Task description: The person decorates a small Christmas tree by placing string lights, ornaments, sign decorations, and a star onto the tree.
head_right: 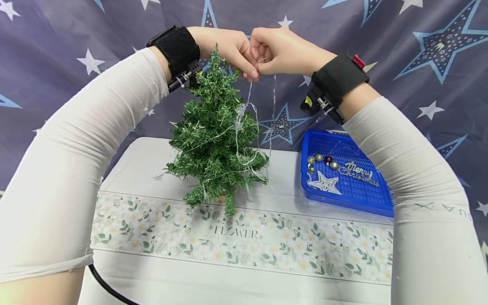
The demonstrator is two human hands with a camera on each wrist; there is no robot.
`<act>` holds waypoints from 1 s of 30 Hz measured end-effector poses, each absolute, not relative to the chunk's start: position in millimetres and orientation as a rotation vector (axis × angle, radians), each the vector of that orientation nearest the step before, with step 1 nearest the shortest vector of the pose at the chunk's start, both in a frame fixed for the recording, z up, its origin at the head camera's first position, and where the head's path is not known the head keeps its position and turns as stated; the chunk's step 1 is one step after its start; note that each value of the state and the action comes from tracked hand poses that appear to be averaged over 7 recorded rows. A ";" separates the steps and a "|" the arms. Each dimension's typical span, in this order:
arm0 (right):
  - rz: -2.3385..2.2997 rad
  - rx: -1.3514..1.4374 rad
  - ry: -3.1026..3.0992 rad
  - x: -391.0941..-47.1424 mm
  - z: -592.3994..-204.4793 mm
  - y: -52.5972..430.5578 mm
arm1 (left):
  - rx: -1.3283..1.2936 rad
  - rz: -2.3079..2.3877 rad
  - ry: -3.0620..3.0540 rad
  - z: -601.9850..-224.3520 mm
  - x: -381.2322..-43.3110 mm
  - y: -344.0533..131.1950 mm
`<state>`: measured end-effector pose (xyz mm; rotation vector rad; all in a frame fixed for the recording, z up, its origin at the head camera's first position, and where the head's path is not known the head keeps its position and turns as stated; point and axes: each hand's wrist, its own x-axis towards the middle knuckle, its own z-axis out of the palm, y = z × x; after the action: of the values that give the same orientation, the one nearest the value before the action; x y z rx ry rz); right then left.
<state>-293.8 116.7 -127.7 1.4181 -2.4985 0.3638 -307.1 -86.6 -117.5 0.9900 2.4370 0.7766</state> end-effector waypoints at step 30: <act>2.159 1.243 -2.497 -177.0 -306.3 225.8 | 1.252 0.534 2.726 -110.6 -296.0 -81.3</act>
<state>-177.0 225.8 -306.3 1.2435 -2.4972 2.1586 -296.0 -81.3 -110.6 1.2516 2.7259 0.5343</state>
